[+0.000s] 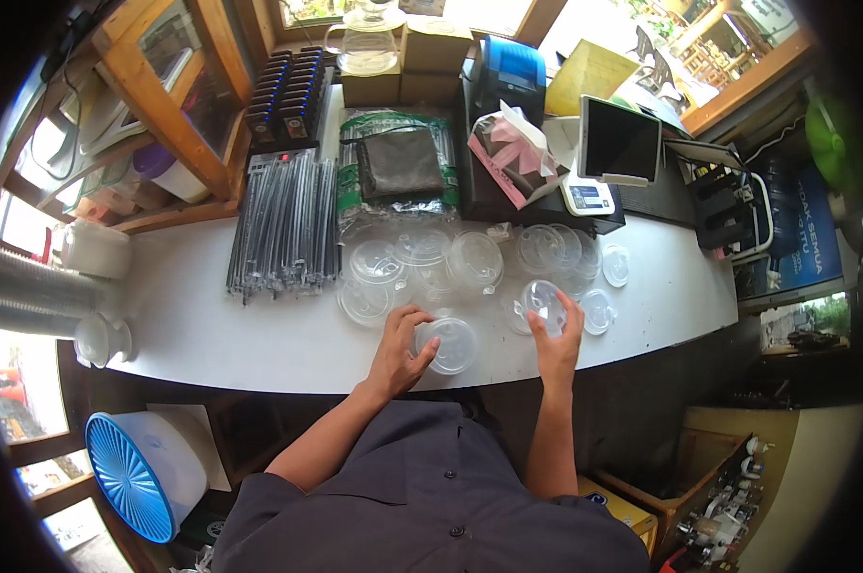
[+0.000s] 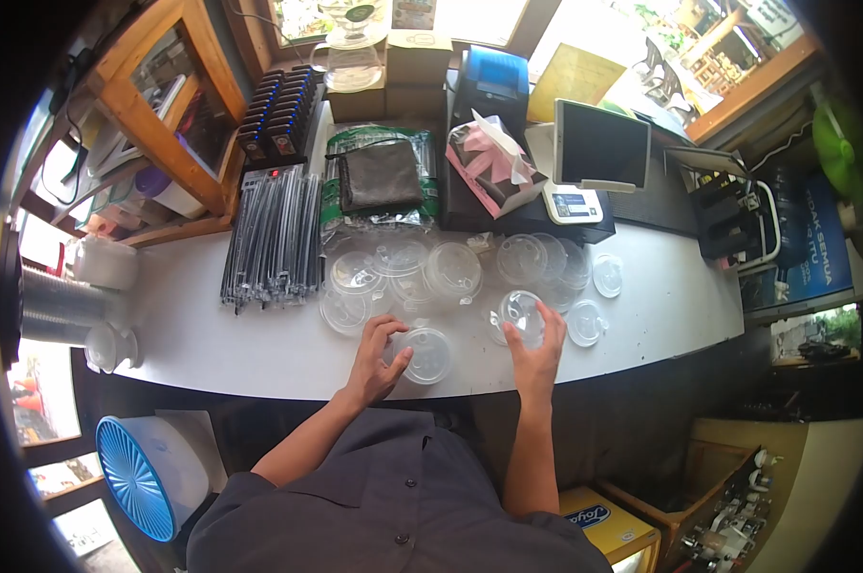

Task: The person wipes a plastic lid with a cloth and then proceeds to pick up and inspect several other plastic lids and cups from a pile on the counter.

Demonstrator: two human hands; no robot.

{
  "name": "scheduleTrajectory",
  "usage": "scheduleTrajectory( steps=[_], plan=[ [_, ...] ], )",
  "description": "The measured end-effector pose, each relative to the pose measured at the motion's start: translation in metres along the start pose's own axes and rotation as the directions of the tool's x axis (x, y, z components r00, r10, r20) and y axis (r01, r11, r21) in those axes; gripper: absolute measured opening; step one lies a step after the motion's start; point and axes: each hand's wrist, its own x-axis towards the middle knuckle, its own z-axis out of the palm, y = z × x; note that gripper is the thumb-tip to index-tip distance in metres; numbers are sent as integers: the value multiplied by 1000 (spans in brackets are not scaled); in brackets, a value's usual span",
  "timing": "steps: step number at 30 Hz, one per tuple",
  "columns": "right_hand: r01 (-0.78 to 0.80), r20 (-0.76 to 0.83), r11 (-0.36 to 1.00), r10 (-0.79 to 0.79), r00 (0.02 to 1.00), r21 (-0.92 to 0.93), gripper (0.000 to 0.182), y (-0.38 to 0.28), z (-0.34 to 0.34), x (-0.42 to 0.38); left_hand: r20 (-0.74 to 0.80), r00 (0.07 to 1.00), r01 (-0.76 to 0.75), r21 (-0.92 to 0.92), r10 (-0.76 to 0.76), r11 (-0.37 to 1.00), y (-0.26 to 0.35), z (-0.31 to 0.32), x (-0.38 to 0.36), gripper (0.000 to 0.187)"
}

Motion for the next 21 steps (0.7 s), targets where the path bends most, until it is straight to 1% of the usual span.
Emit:
scheduleTrajectory(
  steps=[3, 4, 6, 7, 8, 9, 10, 11, 12, 13, 14, 17, 18, 21],
  plan=[
    [-31, 4, 996, 31, 1000, 88, 74, -31, -14, -12, -35, 995, -94, 73, 97, 993, 3, -3, 0, 37],
    [-17, 31, 990, 13, 999, 137, 80, -38, -15, -17, -29, 988, -145, 110, 149, 983, 6, -6, -2, 40],
    [-59, 107, 959, 30, 994, 278, 84, -64, -12, -27, -5, 965, -256, 183, 262, 949, 16, -15, -2, 45],
    [-85, 144, 936, 37, 989, 342, 85, -73, -7, -34, 45, 975, -220, 18, 219, 975, 26, -18, 0, 50],
    [-78, 175, 922, 11, 985, 378, 90, -78, 0, -40, 103, 978, -164, -145, 180, 976, 38, -19, 2, 54],
    [-53, 210, 944, -18, 977, 326, 90, -85, 8, -46, 164, 975, -98, -298, 152, 950, 46, -19, 4, 58],
    [-22, 247, 961, -49, 968, 275, 90, -93, 15, -52, 179, 963, -142, -295, 201, 945, 49, -16, 7, 69],
    [11, 286, 974, -77, 955, 224, 90, -98, 20, -56, 193, 978, 26, -487, 79, 873, 56, -13, 8, 68],
    [10, 314, 974, -83, 946, 228, 91, -100, 25, -60, 232, 972, 184, -652, -37, 735, 65, -9, 9, 68],
    [9, 343, 973, -89, 935, 230, 91, -99, 30, -64, 294, 946, 321, -777, -139, 541, 70, -7, 9, 67],
    [7, 371, 973, -96, 924, 232, 92, -98, 31, -65, 285, 945, 325, -762, -160, 560, 66, -8, 12, 65],
    [18, 469, 945, -179, 865, 327, 90, -89, 12, -54, 337, 929, 355, -710, -149, 608, 58, -20, 12, 62],
    [-165, 456, 833, -115, 882, 529, 83, -82, 16, -53, 398, 909, 363, -607, -125, 707, 59, -30, 13, 64],
    [-211, 601, 885, -92, 794, 415, 71, -78, 0, -46, 573, 815, 464, -564, -80, 683, 60, -39, 11, 71]
  ],
)
